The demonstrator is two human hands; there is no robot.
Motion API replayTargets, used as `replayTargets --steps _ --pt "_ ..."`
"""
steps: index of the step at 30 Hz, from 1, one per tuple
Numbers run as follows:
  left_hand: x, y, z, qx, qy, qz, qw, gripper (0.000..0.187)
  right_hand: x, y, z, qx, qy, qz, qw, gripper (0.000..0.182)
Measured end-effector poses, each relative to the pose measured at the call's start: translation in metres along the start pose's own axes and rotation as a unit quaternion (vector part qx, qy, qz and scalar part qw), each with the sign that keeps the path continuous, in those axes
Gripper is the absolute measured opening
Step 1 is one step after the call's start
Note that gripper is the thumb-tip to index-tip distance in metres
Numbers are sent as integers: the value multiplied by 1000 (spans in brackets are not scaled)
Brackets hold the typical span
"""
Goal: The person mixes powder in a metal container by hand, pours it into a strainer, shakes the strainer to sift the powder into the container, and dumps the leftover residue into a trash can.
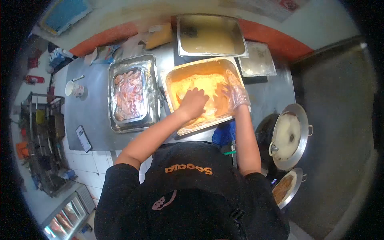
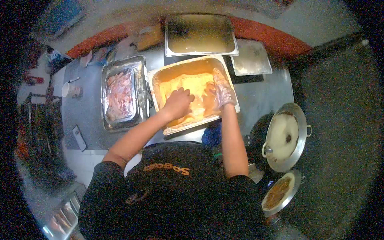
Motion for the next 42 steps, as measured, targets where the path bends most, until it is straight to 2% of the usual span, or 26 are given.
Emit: replayTargets --steps 1,3,6,9,11,13,16,19,21,23,26,27,28,30,31,33,34,35,38,39,42 --pt "-9 4 4 36 1 -2 999 41 27 -6 13 -102 74 141 982 52" --pt "-25 17 17 94 9 -38 995 37 33 -6 13 -127 92 160 974 50" --pt "-35 32 47 96 76 -68 990 30 69 -18 32 -158 119 208 958 39" --pt "-22 41 47 14 74 -72 995 23 65 -20 26 -129 100 147 976 39" --pt "-9 41 10 -60 -24 -113 991 19 70 -23 21 -116 76 135 981 40" --pt "15 38 -12 -148 -193 -138 960 16 73 -26 19 -112 86 167 976 44" --pt "42 37 -41 -110 -428 -234 866 17 84 -24 29 -57 110 205 971 48" --pt "56 36 -39 -43 -559 -282 779 17 93 -14 52 -26 81 251 964 49" --pt "56 32 -32 -33 -555 -270 786 15 70 3 62 -1 60 262 963 49" --pt "61 29 -19 -19 -540 -249 804 17 42 26 68 108 -139 135 975 51" --pt "53 21 -19 -29 -525 -244 815 22 17 47 89 58 -156 101 981 40" --pt "53 18 -18 -49 -531 -254 807 24 32 37 96 33 -164 94 982 32" --pt "54 13 -22 -54 -464 -290 835 26 44 27 102 10 -172 87 981 24" --pt "58 1 -34 -63 -325 -358 873 29 54 19 104 -50 -201 72 976 29" --pt "52 -3 -42 -103 -251 -366 890 28 59 15 103 -80 -214 65 971 32" --pt "21 -14 -66 -291 -71 -258 919 24 73 2 105 -62 -284 -23 957 31" --pt "5 -18 -78 -376 23 -194 906 22 77 -4 105 -55 -316 -68 945 31" --pt "-4 -20 -81 -367 -36 -85 926 32 78 -8 107 -53 -303 -149 940 31" --pt "-13 -8 -69 -258 -30 105 960 35 90 -18 109 -5 -325 -202 924 32" --pt "-8 -5 -52 -263 -41 58 962 33 93 -20 109 -13 -323 -186 928 32" --pt "5 -1 -35 -89 -54 -45 994 30 96 -21 103 -42 -329 -164 929 33"
Point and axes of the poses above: each hand's wrist, its own y-axis towards the middle knuckle, its own z-axis out of the palm, x = y × z, the point moved 1 cm from there along y, towards the middle knuckle, and after that the axes turned 3 degrees about y, right-handed, at the moved point
